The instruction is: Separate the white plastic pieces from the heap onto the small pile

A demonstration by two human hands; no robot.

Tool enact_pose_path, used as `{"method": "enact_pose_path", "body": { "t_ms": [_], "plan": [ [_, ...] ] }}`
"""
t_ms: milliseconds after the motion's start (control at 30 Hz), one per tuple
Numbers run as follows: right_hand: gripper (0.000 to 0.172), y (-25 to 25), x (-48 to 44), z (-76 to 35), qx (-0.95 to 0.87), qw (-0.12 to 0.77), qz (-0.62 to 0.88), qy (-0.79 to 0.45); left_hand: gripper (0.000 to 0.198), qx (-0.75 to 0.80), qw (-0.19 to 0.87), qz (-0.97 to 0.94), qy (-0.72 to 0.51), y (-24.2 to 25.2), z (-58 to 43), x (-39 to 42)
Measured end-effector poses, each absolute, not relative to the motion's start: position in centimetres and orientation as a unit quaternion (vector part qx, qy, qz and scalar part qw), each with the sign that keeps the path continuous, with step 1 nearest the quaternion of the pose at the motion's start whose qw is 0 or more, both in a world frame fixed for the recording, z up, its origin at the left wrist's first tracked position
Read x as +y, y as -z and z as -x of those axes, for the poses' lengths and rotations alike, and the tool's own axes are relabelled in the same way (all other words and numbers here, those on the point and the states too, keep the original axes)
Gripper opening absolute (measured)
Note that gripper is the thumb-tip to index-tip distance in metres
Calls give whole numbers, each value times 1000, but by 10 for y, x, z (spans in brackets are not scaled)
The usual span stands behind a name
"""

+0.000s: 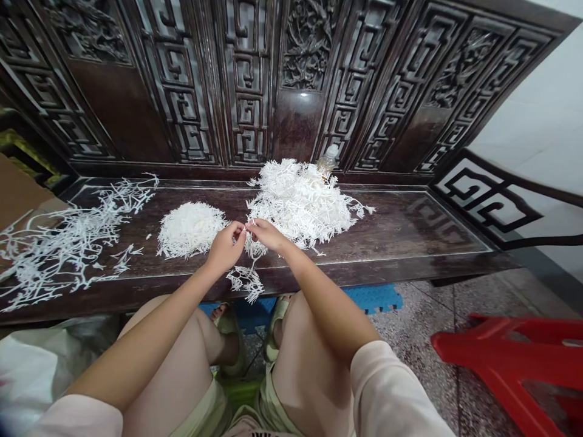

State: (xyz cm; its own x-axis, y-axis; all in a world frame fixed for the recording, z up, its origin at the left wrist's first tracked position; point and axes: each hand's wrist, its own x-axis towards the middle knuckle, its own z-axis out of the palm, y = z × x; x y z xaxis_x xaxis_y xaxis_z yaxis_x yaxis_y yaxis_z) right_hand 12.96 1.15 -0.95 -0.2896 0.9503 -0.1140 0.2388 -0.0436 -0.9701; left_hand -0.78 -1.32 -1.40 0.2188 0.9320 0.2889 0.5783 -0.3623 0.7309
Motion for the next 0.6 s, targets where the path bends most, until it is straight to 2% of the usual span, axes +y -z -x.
{"method": "enact_pose_path", "body": {
  "t_ms": [300,433,600],
  "plan": [
    [18,8,13,-130,-630,366,488,-480,17,525,279,-718,-362,16,3,-15],
    [19,8,12,-131,-650,366,493,-448,17,521,330,-693,-373,17,3,-13],
    [20,9,13,-131,-653,364,481,-458,26,516,359,-691,-357,16,4,-12]
  ]
}}
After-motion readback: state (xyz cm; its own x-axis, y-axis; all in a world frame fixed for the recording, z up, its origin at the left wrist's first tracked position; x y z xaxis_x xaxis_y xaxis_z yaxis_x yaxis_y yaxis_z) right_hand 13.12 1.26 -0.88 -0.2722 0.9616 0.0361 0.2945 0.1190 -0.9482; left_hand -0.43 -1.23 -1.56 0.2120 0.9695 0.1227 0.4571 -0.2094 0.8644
